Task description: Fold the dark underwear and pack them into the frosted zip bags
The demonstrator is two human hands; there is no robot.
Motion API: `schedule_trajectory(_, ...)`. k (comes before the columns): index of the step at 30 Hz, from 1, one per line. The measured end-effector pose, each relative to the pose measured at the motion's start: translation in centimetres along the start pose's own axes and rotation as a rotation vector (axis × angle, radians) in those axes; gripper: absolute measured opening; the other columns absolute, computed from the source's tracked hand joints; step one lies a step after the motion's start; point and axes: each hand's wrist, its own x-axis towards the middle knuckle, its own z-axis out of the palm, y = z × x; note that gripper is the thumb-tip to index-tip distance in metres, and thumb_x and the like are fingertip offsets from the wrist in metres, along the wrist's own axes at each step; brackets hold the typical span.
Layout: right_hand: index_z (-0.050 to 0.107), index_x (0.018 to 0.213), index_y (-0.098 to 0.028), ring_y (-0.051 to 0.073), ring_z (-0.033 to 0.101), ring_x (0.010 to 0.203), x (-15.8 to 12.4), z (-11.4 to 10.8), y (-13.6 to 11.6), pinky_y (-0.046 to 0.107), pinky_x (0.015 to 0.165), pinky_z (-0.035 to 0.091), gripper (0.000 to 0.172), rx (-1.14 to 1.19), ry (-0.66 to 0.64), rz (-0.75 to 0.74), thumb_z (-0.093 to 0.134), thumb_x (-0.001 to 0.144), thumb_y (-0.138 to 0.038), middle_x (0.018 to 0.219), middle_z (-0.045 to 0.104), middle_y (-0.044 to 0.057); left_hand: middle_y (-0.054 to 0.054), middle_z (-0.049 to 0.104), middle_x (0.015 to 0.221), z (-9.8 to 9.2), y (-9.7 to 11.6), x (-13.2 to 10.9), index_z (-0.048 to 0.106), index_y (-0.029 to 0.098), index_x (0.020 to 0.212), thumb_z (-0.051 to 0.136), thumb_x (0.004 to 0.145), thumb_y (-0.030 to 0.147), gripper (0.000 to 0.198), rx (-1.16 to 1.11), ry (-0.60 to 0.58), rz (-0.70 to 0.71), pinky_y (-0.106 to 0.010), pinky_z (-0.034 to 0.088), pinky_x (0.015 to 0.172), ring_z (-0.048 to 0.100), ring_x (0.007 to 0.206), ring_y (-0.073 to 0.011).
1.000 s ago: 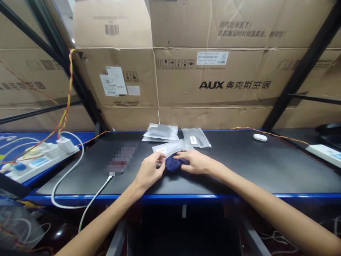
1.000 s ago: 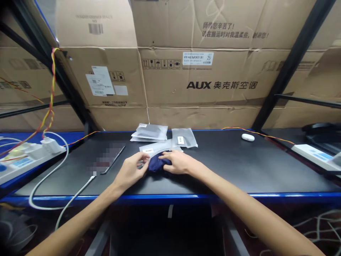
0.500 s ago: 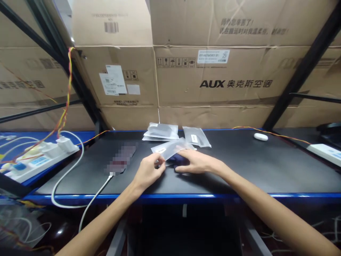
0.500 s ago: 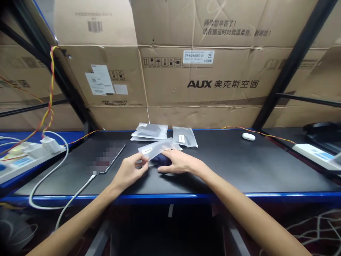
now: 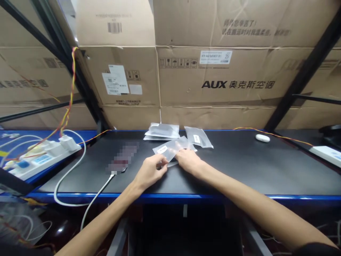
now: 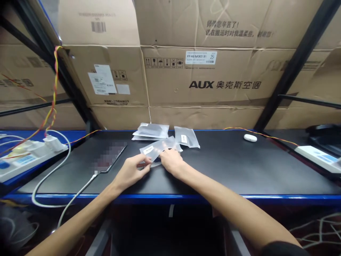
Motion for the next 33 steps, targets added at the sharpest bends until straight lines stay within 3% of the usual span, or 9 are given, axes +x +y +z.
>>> schedule_trajectory(4, 0.043, 0.146, -0.029, 0.028, 0.068, 0.097, 0.3, 0.2, -0.7, 0.043, 0.087, 0.052, 0.050, -0.053, 0.044, 0.139, 0.037, 0.098, -0.015, 0.142, 0.054, 0.014, -0.003, 0.071, 0.089, -0.2, 0.0, 0.0, 0.064, 0.020, 0.079, 0.058, 0.081, 0.026, 0.008, -0.006, 0.024, 0.004, -0.029, 0.059, 0.080, 0.069, 0.091, -0.0197)
schedule_trajectory(7, 0.035, 0.150, -0.029, 0.029, 0.068, 0.097, -0.6, 0.4, -0.4, 0.044, 0.085, 0.053, 0.050, -0.092, 0.072, 0.098, 0.038, 0.100, -0.023, 0.149, 0.047, 0.016, -0.002, 0.071, 0.087, -0.2, 0.0, 0.1, 0.065, 0.020, 0.079, 0.059, 0.080, 0.025, 0.008, 0.010, 0.064, -0.029, -0.029, 0.059, 0.079, 0.069, 0.088, -0.0190)
schedule_trajectory(10, 0.036, 0.150, -0.021, 0.035, 0.062, 0.111, -2.4, 0.6, 0.4, 0.047, 0.087, 0.052, 0.051, -0.125, 0.105, 0.009, 0.040, 0.101, -0.035, 0.153, 0.040, 0.018, -0.001, 0.070, 0.085, -0.4, -0.1, 0.1, 0.065, 0.020, 0.080, 0.059, 0.080, 0.024, 0.008, 0.050, 0.108, -0.058, -0.029, 0.059, 0.079, 0.068, 0.083, -0.0176)
schedule_trajectory(13, 0.042, 0.146, -0.019, 0.035, 0.061, 0.112, -4.1, 0.6, 1.0, 0.043, 0.080, 0.054, 0.047, -0.185, 0.105, -0.058, 0.035, 0.101, -0.028, 0.150, 0.044, 0.017, -0.001, 0.070, 0.082, -0.4, 0.0, 0.1, 0.065, 0.020, 0.078, 0.059, 0.081, 0.024, 0.008, 0.063, 0.119, -0.052, -0.029, 0.059, 0.079, 0.067, 0.081, -0.0168)
schedule_trajectory(17, 0.058, 0.131, -0.019, 0.029, 0.068, 0.089, -4.1, 0.0, 0.9, 0.040, 0.072, 0.052, 0.040, -0.264, 0.044, -0.036, 0.033, 0.099, -0.019, 0.131, 0.060, 0.017, -0.001, 0.068, 0.082, -0.4, 0.1, 0.0, 0.063, 0.019, 0.076, 0.058, 0.081, 0.022, 0.007, 0.064, 0.077, -0.015, -0.028, 0.058, 0.078, 0.066, 0.081, -0.0167)
schedule_trajectory(21, 0.067, 0.115, -0.014, 0.028, 0.069, 0.087, -1.8, -0.4, 0.2, 0.036, 0.072, 0.051, 0.034, -0.305, -0.002, -0.002, 0.042, 0.093, -0.007, 0.105, 0.072, 0.016, -0.002, 0.068, 0.085, -0.5, -0.2, -0.1, 0.060, 0.019, 0.073, 0.057, 0.081, 0.019, 0.008, 0.088, 0.020, 0.036, -0.028, 0.057, 0.076, 0.065, 0.081, -0.0171)
schedule_trajectory(25, 0.067, 0.114, -0.009, 0.029, 0.071, 0.081, -0.6, -0.3, -0.5, 0.035, 0.068, 0.051, 0.033, -0.319, 0.016, 0.017, 0.046, 0.090, -0.003, 0.091, 0.075, 0.017, -0.002, 0.065, 0.082, -0.4, -0.4, -0.2, 0.060, 0.019, 0.075, 0.056, 0.080, 0.015, 0.008, 0.164, -0.006, 0.057, -0.027, 0.053, 0.072, 0.063, 0.076, -0.0156)
schedule_trajectory(30, 0.062, 0.126, -0.017, 0.029, 0.071, 0.090, -3.2, 0.1, 0.5, 0.037, 0.072, 0.054, 0.035, -0.293, 0.082, -0.040, 0.039, 0.102, -0.026, 0.113, 0.073, 0.014, 0.000, 0.063, 0.083, -0.4, -0.4, -0.1, 0.055, 0.020, 0.078, 0.053, 0.081, 0.012, 0.010, 0.389, -0.014, 0.064, -0.027, 0.048, 0.069, 0.061, 0.074, -0.0154)
schedule_trajectory(33, 0.060, 0.131, -0.024, 0.025, 0.067, 0.110, -5.5, 0.4, 2.8, 0.036, 0.084, 0.056, 0.036, -0.088, 0.172, -0.221, 0.047, 0.100, -0.034, 0.134, 0.064, 0.009, -0.002, 0.065, 0.090, -0.9, -0.5, 0.2, 0.057, 0.021, 0.087, 0.048, 0.081, 0.009, 0.017, 0.564, -0.032, 0.030, -0.029, 0.048, 0.068, 0.063, 0.078, -0.0183)
